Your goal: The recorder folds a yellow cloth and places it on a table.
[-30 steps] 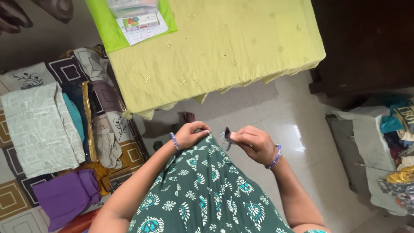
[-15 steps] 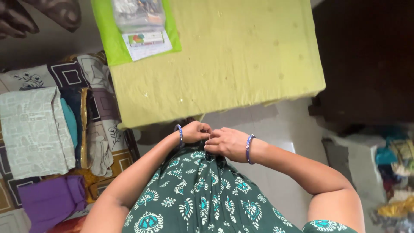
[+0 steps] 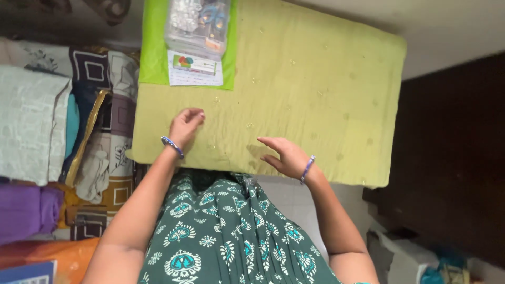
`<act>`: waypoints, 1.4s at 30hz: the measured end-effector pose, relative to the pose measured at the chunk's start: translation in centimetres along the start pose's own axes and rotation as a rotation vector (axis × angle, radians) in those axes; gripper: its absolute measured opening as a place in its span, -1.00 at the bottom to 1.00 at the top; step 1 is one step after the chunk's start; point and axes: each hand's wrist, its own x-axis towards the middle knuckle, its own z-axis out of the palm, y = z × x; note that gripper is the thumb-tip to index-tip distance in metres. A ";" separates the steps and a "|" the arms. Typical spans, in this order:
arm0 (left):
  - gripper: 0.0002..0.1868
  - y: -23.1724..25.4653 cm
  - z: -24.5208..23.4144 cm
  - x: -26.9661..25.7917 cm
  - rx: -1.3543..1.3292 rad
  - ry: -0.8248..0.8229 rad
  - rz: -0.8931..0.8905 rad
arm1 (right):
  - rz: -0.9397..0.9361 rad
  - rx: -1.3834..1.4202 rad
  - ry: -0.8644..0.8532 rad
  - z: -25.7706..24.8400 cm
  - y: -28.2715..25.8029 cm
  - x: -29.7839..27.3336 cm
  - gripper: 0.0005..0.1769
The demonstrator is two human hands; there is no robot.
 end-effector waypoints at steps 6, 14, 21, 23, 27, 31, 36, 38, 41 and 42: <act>-0.78 0.7 -4.3 3.4 -0.014 0.199 0.098 | 0.101 0.163 -0.019 2.0 5.8 7.6 -0.47; -0.75 2.9 -11.5 11.3 0.439 0.495 0.375 | 0.182 0.458 0.055 4.0 12.5 17.5 -0.53; -0.58 1.0 -16.5 19.8 0.316 0.573 0.257 | 0.332 0.726 0.252 7.4 19.0 26.6 -0.42; -0.64 2.5 -16.5 20.7 0.402 0.529 0.119 | 0.396 0.767 0.309 7.8 19.9 29.1 -0.39; -0.56 2.4 -16.9 23.8 0.332 0.437 0.045 | 0.516 0.896 0.465 8.2 21.0 32.9 -0.35; -0.73 3.2 -15.8 25.6 0.119 0.395 0.069 | 0.527 0.824 0.531 9.6 22.6 35.5 -0.33; -0.76 4.7 -14.5 25.6 0.148 0.345 -0.043 | 0.608 1.121 0.481 8.7 20.8 36.2 -0.56; -0.78 4.8 -14.1 25.5 0.161 0.306 -0.014 | 0.650 1.127 0.473 6.8 17.5 35.9 -0.59; -0.83 4.7 -13.3 25.8 0.142 0.190 0.089 | 0.677 1.116 0.480 5.2 14.5 35.8 -0.62; -0.85 4.5 -13.0 25.8 0.110 0.115 0.159 | 0.664 1.100 0.490 4.9 13.8 35.7 -0.60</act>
